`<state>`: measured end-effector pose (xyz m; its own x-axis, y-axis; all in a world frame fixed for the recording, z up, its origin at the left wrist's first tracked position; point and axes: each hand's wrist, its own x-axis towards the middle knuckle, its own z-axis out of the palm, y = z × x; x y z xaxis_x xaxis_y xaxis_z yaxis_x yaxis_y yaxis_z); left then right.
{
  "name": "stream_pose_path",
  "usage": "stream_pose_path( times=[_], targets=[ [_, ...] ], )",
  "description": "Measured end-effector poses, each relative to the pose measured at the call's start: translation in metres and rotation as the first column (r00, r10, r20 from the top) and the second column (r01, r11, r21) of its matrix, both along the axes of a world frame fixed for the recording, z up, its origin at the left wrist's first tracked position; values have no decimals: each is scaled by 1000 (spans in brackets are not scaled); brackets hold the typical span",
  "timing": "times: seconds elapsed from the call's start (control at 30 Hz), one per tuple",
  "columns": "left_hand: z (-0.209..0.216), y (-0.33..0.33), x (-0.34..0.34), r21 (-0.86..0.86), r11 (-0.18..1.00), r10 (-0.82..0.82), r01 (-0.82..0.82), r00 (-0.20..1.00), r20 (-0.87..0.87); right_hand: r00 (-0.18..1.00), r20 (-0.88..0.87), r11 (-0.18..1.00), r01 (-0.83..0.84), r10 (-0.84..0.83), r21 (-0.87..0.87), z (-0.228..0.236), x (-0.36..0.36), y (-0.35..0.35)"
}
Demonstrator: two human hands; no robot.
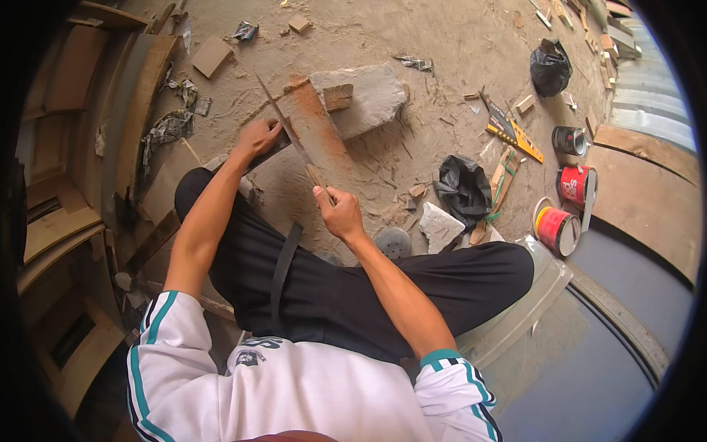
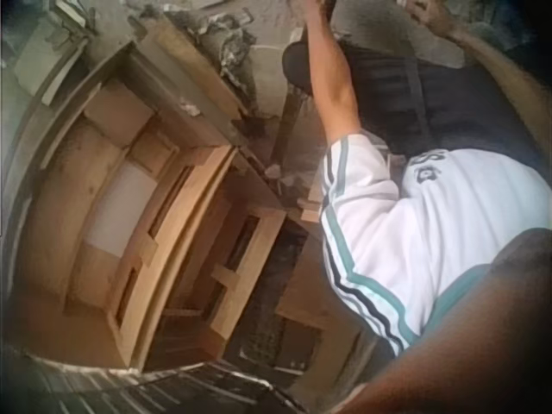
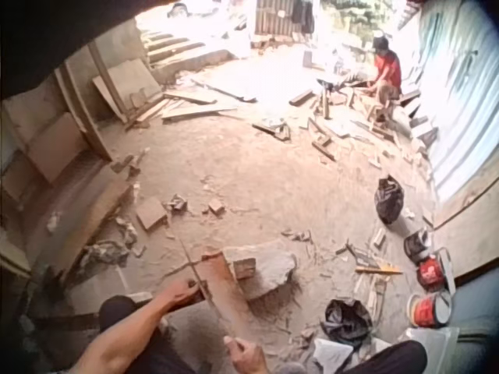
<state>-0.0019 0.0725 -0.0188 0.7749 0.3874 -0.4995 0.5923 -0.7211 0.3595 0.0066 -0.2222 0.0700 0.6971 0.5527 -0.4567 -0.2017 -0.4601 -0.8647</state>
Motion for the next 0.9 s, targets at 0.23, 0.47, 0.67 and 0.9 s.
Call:
stream_pose_path(
  times=[0.23,0.47,0.67,0.9],
  targets=[
    [0,-2,10,-22,1000,8,-9,999,-34,999,-42,999,1,-2,-34,-8,1,-13],
    [3,-2,9,-34,999,32,-33,999,-40,990,-141,999,5,-10,-36,-5,-9,-31],
    [-4,-3,10,15,999,39,-39,999,23,989,-149,1000,15,-14,7,-21,5,-7],
    [-10,4,13,32,999,36,-35,998,-46,997,-72,997,-41,36,-61,4,3,-37]
  ],
)
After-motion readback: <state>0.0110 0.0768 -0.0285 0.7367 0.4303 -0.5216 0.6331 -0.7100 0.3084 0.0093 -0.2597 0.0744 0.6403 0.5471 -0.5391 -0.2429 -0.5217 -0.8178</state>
